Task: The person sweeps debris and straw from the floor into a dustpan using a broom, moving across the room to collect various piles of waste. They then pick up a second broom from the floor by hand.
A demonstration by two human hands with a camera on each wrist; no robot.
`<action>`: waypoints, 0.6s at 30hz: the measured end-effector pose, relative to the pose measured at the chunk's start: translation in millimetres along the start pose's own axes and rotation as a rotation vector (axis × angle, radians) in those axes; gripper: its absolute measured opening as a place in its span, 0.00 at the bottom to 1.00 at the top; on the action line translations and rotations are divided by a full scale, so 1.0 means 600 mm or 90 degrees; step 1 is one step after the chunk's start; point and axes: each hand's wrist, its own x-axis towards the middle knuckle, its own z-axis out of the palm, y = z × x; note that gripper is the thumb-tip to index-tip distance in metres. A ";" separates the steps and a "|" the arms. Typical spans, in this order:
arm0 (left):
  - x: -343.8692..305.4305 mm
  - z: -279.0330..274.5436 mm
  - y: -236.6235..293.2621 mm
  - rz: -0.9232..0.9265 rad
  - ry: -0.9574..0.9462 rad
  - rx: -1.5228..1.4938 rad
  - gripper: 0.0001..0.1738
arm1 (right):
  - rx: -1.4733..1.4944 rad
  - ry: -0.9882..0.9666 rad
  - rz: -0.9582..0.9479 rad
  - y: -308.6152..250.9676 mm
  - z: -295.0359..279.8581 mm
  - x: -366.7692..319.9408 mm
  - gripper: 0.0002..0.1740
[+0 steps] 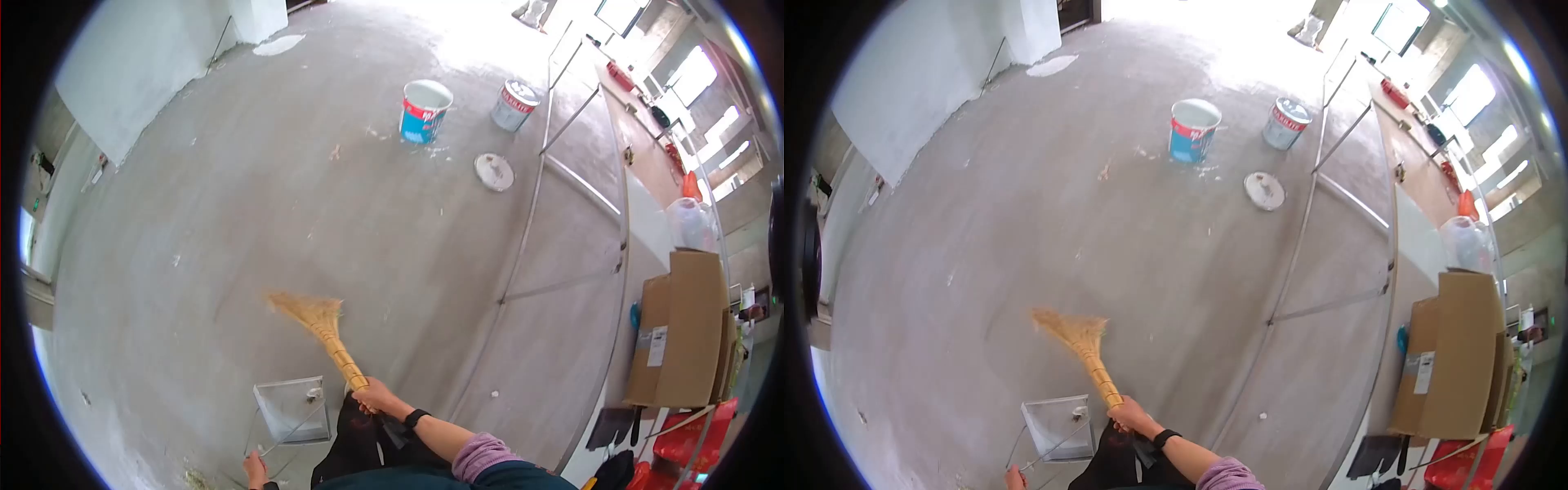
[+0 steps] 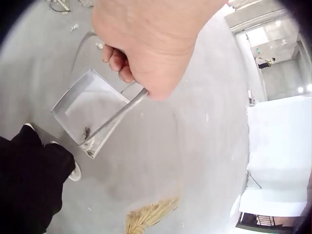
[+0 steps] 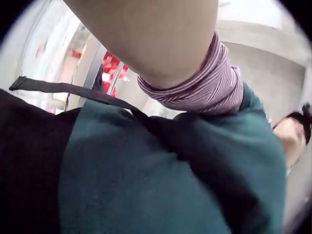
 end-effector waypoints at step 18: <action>-0.110 0.483 0.451 -0.072 -0.208 -0.024 0.18 | 0.412 0.490 0.031 -0.175 -0.674 -0.034 0.06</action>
